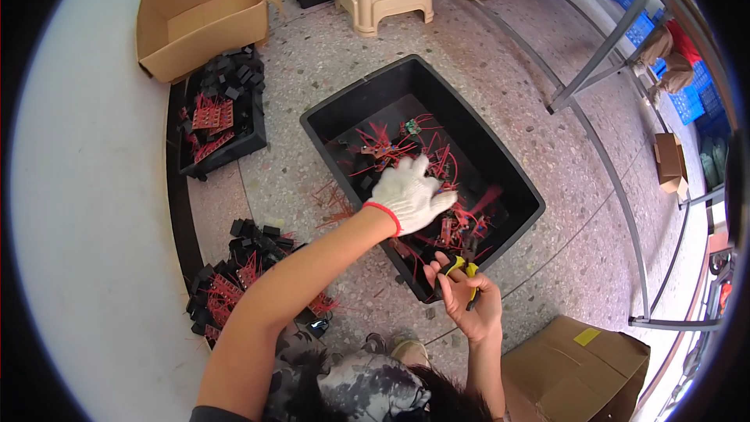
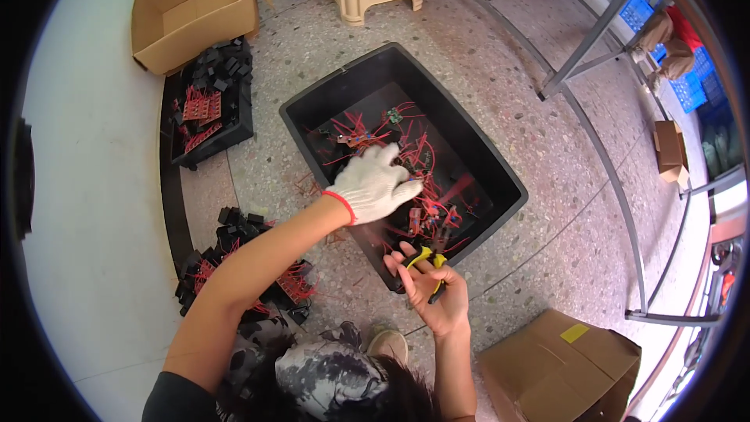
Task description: Trimming or crimping electrical wire bundles using a pair of pliers.
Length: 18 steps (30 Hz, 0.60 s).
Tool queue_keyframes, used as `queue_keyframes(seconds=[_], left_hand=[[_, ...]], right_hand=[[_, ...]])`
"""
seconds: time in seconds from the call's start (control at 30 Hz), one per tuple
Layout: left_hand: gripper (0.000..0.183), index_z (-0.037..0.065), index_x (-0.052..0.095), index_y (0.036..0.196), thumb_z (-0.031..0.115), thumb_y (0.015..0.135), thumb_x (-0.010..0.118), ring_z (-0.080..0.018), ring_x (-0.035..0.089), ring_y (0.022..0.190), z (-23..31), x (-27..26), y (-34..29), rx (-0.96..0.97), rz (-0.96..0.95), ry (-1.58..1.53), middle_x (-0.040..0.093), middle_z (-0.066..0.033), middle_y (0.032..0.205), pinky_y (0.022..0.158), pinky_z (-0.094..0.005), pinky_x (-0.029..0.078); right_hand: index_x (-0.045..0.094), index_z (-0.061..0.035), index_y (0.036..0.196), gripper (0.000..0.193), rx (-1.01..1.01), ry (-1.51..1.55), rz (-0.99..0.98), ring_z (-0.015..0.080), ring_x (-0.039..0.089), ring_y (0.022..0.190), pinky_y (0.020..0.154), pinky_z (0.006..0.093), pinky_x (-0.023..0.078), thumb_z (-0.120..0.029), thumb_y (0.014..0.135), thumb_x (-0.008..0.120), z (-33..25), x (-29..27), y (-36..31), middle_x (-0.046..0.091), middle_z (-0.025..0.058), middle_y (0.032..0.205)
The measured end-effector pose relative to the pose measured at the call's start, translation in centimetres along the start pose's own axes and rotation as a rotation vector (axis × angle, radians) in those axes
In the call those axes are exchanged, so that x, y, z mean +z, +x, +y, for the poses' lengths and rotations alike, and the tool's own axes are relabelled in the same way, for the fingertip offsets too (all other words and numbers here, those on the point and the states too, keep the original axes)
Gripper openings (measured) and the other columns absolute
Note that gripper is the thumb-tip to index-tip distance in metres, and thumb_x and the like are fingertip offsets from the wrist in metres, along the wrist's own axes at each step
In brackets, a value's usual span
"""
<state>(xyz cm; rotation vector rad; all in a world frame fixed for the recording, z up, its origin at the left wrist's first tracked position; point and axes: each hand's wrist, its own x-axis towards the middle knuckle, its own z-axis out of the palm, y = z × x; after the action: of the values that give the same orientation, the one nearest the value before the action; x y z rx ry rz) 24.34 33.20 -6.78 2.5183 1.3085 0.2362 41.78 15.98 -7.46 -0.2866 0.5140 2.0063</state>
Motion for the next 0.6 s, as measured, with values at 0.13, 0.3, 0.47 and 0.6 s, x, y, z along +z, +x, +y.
queue_keyframes(seconds=[0.13,0.3,0.47,0.6], left_hand=[[0.041,0.007,0.065,0.113,0.042,0.1,0.049,-0.0381,0.059,0.114,-4.5,-3.5,-2.3,-0.077,0.001,-0.349,0.06,-0.0175,0.123,0.098,-0.046,0.048],[0.032,0.009,0.067,0.107,0.036,0.092,0.062,-0.0393,0.063,0.104,-9.8,-5.3,-11.2,-0.261,-0.099,-0.111,0.065,-0.0196,0.104,0.087,-0.0494,0.052],[0.053,0.015,0.066,0.109,0.042,0.067,0.083,-0.0273,0.056,0.116,-9.7,1.0,-22.3,0.437,-0.557,0.135,0.063,-0.0053,0.107,0.102,-0.0458,0.043],[0.073,0.016,0.061,0.122,0.039,0.058,0.089,-0.0241,0.047,0.128,-11.1,6.7,-25.3,0.404,-0.624,0.436,0.057,-0.0022,0.124,0.111,-0.0463,0.034]], right_hand=[[0.039,0.0127,0.143,0.07,-0.087,-0.173,0.161,0.047,0.039,0.141,0.114,0.0478,0.046,0.005,0.073,0.047,0.4,-1.2,-1.9,0.05,0.0313,0.138],[0.047,-0.0026,0.131,0.064,-0.165,-0.595,0.121,0.0423,0.04,0.143,0.115,0.0452,0.044,0.009,0.068,0.048,2.0,-5.2,-5.2,0.051,0.0265,0.141],[0.047,-0.0107,0.113,0.038,-0.052,-0.74,0.192,0.0296,0.06,0.11,0.084,0.033,0.049,0.002,0.08,0.061,5.2,-6.1,-5.2,0.059,0.0166,0.111],[0.048,-0.0094,0.107,0.025,0.03,-0.926,0.207,0.0226,0.062,0.096,0.08,0.0316,0.048,-0.002,0.089,0.064,8.1,-6.1,-3.9,0.061,0.0102,0.099]])
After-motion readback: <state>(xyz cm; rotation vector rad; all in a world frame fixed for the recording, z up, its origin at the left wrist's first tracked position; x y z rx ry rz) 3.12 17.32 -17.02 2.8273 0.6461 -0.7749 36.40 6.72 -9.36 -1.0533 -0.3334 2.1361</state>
